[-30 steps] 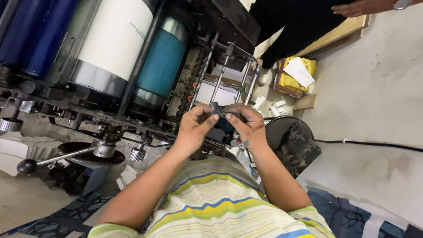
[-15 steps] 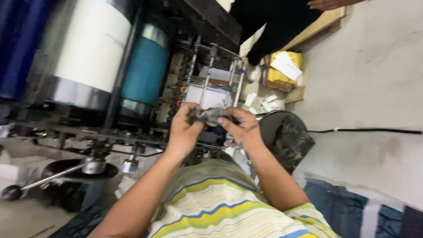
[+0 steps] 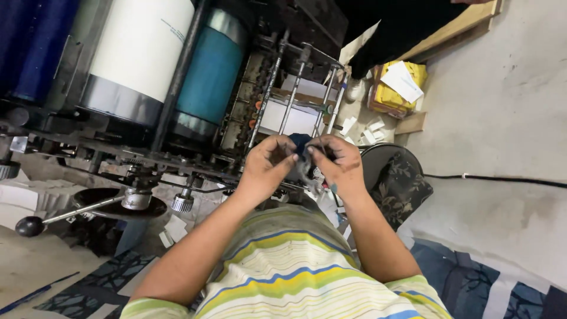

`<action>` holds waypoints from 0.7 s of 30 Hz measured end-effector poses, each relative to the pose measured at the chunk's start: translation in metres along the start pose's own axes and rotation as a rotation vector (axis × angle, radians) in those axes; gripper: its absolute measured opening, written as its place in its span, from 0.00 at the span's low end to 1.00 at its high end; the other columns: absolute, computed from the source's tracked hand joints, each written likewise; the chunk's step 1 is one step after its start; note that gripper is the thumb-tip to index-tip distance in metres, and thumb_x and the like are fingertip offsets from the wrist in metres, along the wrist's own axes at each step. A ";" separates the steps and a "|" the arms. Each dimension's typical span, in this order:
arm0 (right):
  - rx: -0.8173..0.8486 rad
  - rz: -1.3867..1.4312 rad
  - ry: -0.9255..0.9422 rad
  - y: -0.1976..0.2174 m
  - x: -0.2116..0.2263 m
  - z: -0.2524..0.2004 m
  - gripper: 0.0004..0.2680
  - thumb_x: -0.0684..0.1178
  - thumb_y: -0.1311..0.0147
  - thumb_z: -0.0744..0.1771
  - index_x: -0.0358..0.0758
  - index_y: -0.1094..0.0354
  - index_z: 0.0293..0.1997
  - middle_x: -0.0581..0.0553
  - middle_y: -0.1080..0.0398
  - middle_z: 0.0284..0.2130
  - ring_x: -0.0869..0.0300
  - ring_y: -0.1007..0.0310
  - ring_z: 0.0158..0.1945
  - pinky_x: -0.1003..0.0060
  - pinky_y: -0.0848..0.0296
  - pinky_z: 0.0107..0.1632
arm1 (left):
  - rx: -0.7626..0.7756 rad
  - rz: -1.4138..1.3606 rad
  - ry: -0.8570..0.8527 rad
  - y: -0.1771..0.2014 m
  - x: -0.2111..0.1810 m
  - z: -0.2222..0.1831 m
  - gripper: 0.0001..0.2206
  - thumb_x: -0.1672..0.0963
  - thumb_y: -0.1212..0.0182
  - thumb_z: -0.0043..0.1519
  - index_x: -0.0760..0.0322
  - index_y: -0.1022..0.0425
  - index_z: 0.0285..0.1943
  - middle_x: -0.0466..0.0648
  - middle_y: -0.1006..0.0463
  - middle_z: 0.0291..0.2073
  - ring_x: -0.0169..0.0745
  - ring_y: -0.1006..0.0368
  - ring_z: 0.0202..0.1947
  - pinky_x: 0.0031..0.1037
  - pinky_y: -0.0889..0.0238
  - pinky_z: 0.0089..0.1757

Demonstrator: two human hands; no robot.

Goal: The recorder is performing maintenance and adjustments on a small offset printing machine, including checking prints and wiping rollers.

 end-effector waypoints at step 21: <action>0.011 -0.082 0.060 -0.004 0.010 -0.009 0.04 0.41 0.38 0.65 0.33 0.26 0.39 0.53 0.27 0.30 0.71 0.31 0.34 0.74 0.31 0.39 | -0.233 -0.314 0.022 0.024 -0.005 -0.004 0.05 0.60 0.42 0.69 0.69 0.26 0.50 0.46 0.21 0.37 0.35 0.27 0.36 0.26 0.31 0.41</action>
Point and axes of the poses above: each hand's wrist, its own z-axis towards the middle knuckle, its own y-axis out of the back of the hand, x = y × z, the point moved 8 cm from there along z, towards the middle knuckle
